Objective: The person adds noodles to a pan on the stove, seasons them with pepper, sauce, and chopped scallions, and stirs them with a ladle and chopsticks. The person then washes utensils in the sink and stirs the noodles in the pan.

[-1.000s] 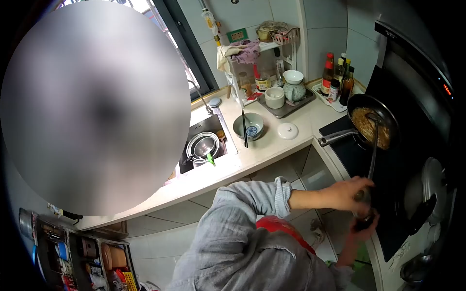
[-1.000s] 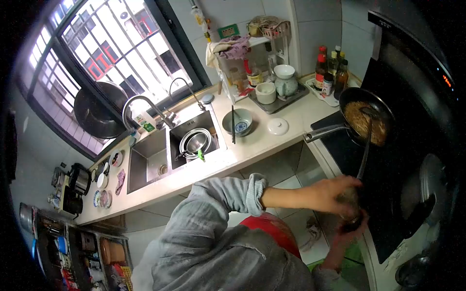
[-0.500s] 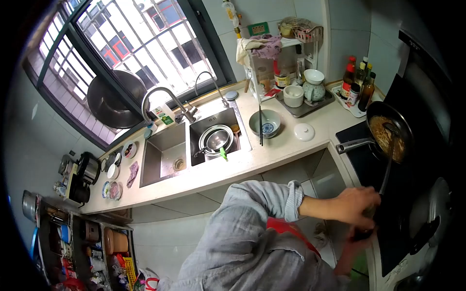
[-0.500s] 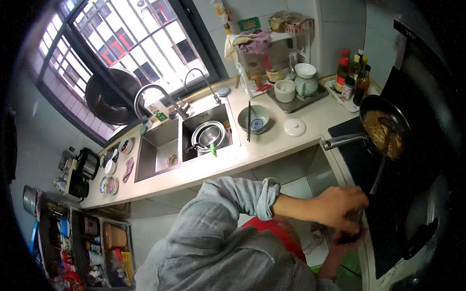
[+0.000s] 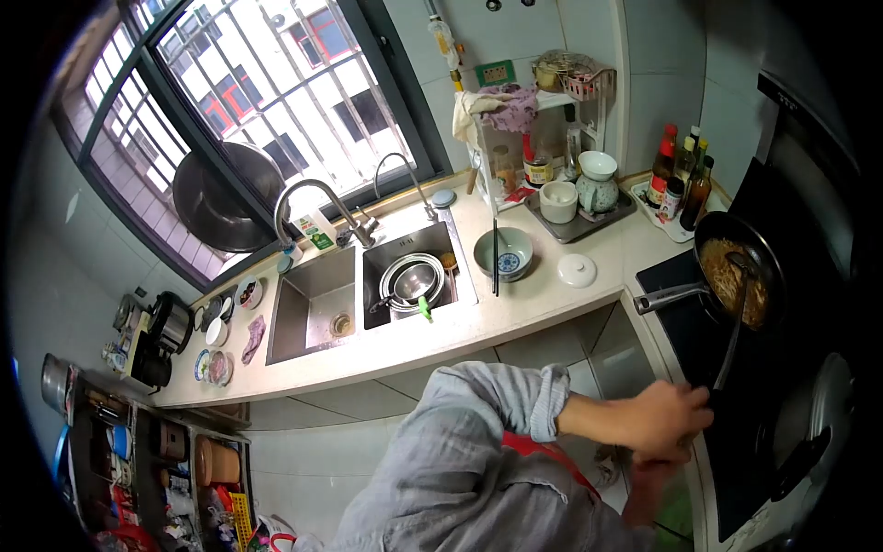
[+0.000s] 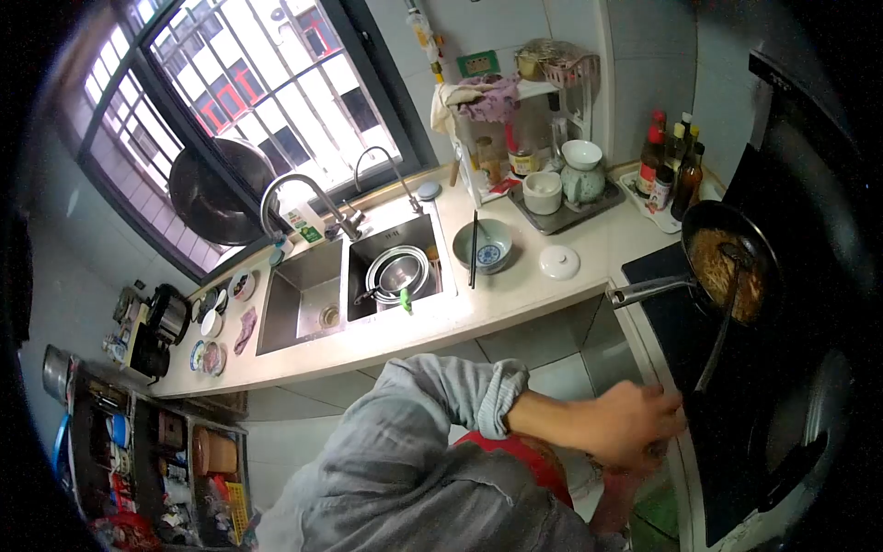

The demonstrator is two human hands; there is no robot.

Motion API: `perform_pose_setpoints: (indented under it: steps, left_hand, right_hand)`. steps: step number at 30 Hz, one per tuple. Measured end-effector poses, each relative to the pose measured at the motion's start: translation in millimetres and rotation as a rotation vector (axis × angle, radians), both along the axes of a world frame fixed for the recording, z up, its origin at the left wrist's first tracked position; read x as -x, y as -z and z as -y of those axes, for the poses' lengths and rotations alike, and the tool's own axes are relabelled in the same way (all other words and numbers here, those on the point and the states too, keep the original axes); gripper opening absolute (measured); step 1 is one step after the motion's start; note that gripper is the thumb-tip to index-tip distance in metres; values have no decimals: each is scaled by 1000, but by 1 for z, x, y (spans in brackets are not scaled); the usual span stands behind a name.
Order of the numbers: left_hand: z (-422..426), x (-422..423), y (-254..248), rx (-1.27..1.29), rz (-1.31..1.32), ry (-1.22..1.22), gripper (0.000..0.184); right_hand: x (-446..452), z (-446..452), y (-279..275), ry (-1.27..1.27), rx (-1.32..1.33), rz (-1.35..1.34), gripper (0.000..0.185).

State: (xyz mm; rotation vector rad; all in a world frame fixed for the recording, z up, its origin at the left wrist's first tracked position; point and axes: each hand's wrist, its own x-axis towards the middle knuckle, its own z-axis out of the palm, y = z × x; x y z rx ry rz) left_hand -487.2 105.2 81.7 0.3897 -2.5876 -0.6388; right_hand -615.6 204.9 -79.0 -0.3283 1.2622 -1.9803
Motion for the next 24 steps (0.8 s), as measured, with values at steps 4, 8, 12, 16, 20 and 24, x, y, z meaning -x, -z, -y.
perform_pose_setpoints:
  steps: [4, 8, 12, 16, 20, 24]
  left_hand:
    - [17, -6, 9, -915, -144, -83, 57]
    - [22, 1, 19, -1593, 2, -237, 54]
    - [19, 9, 31, -903, -75, -383, 47]
    - [5, -11, -7, 86, 130, 155, 47]
    - [32, -9, 21, -146, -202, 70, 68]
    - [22, -15, 1, -1365, 21, -146, 69]
  right_hand:
    - [14, 4, -62, 61, -101, -240, 44]
    - [40, -6, -62, 8, 57, -1425, 46]
    - [-17, 3, -101, 23, -166, -550, 43]
    - [-25, 17, -22, -154, -86, -375, 39]
    - [-7, 13, -26, -159, -130, -588, 44]
    - [17, 16, -77, 55, -34, -614, 41]
